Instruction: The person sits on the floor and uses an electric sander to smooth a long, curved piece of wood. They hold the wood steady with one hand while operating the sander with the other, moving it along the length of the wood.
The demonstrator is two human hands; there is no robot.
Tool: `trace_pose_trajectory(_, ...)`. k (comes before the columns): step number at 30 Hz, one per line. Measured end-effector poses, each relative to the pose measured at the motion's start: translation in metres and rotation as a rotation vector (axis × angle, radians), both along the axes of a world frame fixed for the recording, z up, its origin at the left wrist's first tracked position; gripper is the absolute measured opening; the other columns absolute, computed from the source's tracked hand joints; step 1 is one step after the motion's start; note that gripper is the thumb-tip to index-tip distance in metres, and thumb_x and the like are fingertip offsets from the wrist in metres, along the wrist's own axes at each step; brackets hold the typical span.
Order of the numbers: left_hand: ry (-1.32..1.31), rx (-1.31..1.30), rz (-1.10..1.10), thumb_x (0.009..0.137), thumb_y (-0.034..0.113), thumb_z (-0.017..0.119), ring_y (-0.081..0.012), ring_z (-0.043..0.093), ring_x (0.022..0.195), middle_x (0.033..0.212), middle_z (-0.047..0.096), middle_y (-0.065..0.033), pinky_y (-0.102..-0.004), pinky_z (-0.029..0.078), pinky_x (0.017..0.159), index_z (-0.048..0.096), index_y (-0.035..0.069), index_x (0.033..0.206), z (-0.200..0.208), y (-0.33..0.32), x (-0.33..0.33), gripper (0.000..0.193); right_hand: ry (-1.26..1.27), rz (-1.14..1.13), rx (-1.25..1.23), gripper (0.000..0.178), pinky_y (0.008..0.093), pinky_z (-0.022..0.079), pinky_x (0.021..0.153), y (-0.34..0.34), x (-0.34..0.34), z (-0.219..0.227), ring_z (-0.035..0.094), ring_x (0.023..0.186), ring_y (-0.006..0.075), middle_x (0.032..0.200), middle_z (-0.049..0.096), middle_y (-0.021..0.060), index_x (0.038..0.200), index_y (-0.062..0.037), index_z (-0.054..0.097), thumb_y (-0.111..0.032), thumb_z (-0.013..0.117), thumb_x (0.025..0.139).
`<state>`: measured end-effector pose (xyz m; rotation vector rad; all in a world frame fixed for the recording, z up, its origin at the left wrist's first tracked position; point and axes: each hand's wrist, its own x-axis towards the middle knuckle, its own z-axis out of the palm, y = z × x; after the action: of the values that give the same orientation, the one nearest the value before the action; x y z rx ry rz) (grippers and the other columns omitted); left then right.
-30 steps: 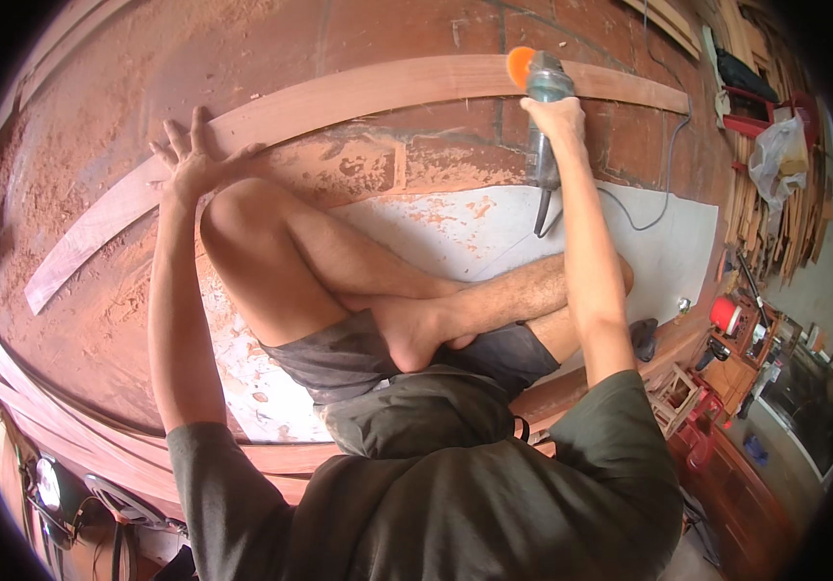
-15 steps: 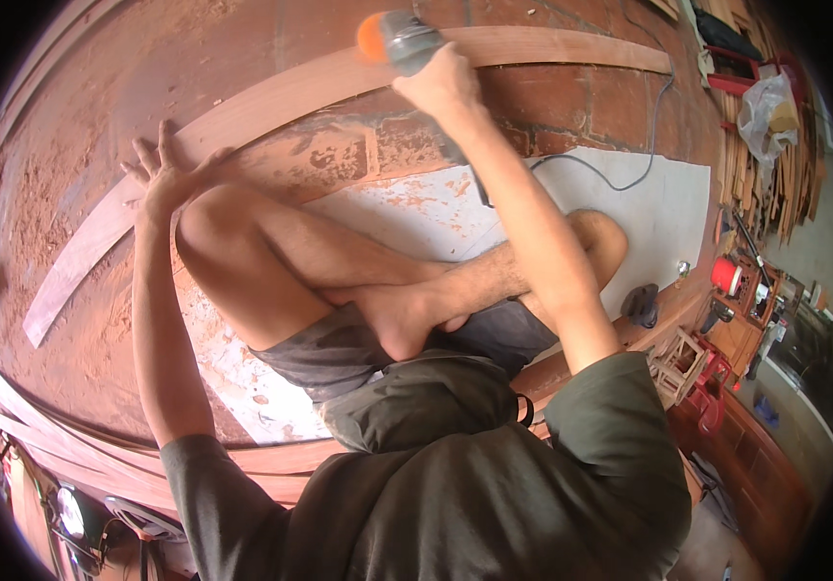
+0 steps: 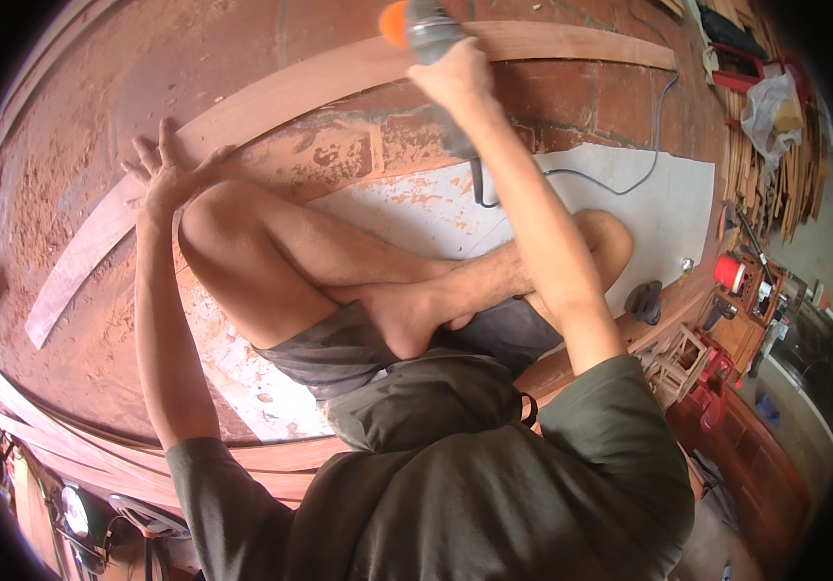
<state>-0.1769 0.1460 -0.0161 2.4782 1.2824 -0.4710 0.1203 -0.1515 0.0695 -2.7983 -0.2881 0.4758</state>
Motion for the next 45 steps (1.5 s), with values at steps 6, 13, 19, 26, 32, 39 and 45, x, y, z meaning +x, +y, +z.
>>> trace_pose_trajectory(6,-0.019,0.038,-0.022,0.056,0.094,0.071,-0.0558,-0.019,0.151,0.169,-0.011,-0.0272,-0.0842,0.005,0.11,0.014,0.028,0.166,-0.005,-0.001,0.0,0.14,0.016,0.225,0.043,0.079,0.0407,0.061,0.088,0.031,-0.044,-0.005,0.073,0.102,0.0371,0.109,0.071,0.0301,0.125,0.0152,0.049,-0.029,0.083,0.07)
trace_pose_trajectory(13,-0.191,0.032,-0.071,0.056,0.092,0.074,-0.0601,-0.021,0.148,0.165,-0.009,-0.0375,-0.0723,0.008,0.119,0.015,0.023,0.165,-0.04,0.018,-0.022,0.142,-0.022,0.057,-0.044,0.066,0.0404,0.062,0.087,-0.026,0.034,-0.002,0.075,0.097,0.0346,0.105,0.074,0.0257,0.116,0.0053,0.064,-0.032,0.085,0.066)
trace_pose_trajectory(19,-0.146,0.063,-0.088,0.057,0.092,0.073,-0.0591,-0.02,0.149,0.165,-0.01,-0.0372,-0.0726,0.008,0.119,0.013,0.023,0.166,-0.031,0.01,-0.012,0.142,-0.137,-0.157,-0.201,0.071,0.0387,0.056,0.097,-0.116,0.129,-0.008,0.071,0.112,0.0346,0.119,0.071,0.0278,0.114,0.006,0.073,-0.045,0.089,0.066)
trace_pose_trajectory(26,-0.077,0.007,-0.047,0.058,0.091,0.073,-0.0597,-0.021,0.148,0.165,-0.011,-0.0369,-0.0738,0.007,0.119,0.013,0.022,0.165,-0.009,0.005,-0.006,0.141,-0.043,-0.012,-0.055,0.088,0.0399,0.059,0.095,-0.051,0.047,-0.011,0.073,0.106,0.0377,0.111,0.072,0.0299,0.133,0.0154,0.052,-0.034,0.084,0.067)
trace_pose_trajectory(32,-0.006,-0.067,-0.014,0.059,0.093,0.071,-0.0607,-0.021,0.147,0.165,-0.01,-0.0372,-0.0752,0.005,0.118,0.013,0.021,0.165,0.013,-0.008,0.007,0.14,0.021,0.242,0.016,0.072,0.0453,0.059,0.089,-0.004,-0.032,-0.005,0.073,0.098,0.0433,0.102,0.071,0.0336,0.124,0.0164,0.048,-0.025,0.077,0.072)
trace_pose_trajectory(39,-0.054,0.036,-0.083,0.059,0.093,0.071,-0.06,-0.021,0.148,0.167,-0.012,-0.0334,-0.0822,0.005,0.112,0.012,0.026,0.166,-0.023,0.013,-0.013,0.139,0.128,0.168,-0.065,0.082,0.0386,0.061,0.088,-0.017,-0.02,0.016,0.074,0.099,0.0353,0.11,0.071,0.0297,0.131,0.0155,0.045,-0.028,0.081,0.072)
trace_pose_trajectory(45,-0.066,0.037,-0.005,0.061,0.094,0.067,-0.0559,-0.019,0.151,0.17,-0.01,-0.0265,-0.0855,0.001,0.109,0.013,0.029,0.165,-0.007,-0.002,-0.007,0.135,0.027,0.147,-0.064,0.087,0.0413,0.062,0.088,-0.018,-0.018,0.007,0.074,0.099,0.0391,0.11,0.071,0.0302,0.135,0.0162,0.043,-0.027,0.083,0.071)
